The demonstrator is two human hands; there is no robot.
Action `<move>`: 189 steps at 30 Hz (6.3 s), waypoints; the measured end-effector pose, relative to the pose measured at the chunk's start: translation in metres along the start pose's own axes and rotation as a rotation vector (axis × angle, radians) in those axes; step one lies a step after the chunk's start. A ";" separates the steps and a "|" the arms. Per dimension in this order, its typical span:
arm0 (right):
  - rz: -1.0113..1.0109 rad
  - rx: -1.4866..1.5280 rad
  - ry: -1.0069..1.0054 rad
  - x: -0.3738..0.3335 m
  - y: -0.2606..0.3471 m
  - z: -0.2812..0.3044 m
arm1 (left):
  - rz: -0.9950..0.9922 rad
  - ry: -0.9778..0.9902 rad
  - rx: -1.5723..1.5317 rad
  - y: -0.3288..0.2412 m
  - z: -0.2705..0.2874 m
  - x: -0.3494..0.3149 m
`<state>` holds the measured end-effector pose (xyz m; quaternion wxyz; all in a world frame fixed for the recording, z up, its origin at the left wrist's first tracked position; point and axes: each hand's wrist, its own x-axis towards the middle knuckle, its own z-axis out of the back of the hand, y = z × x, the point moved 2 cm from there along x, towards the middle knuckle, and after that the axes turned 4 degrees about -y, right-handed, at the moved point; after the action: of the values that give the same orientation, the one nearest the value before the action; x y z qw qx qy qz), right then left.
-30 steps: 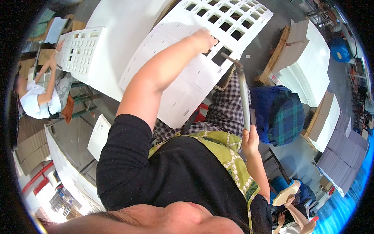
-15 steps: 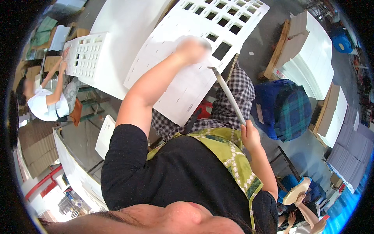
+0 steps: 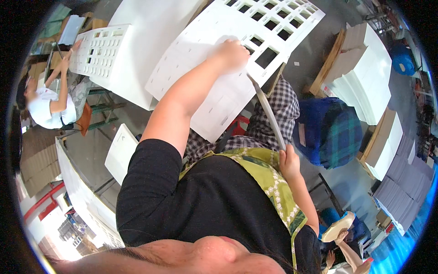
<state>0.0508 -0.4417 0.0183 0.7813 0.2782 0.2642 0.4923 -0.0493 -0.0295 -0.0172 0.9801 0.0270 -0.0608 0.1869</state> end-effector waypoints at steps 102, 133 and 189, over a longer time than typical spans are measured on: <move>0.001 0.038 -0.022 0.220 0.108 -0.014 | 1.093 0.116 -0.416 0.187 0.004 0.026; 0.062 0.144 -0.083 0.216 0.082 -0.035 | 1.109 0.075 -0.458 0.189 -0.007 0.026; 0.111 -0.135 -0.032 0.285 0.141 -0.023 | 0.907 0.138 -0.484 0.193 0.003 -0.011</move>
<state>0.0544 -0.1255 0.0608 0.7740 0.2469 0.2020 0.5470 -0.1307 0.1453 -0.0097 0.7805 -0.2421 -0.0432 0.5747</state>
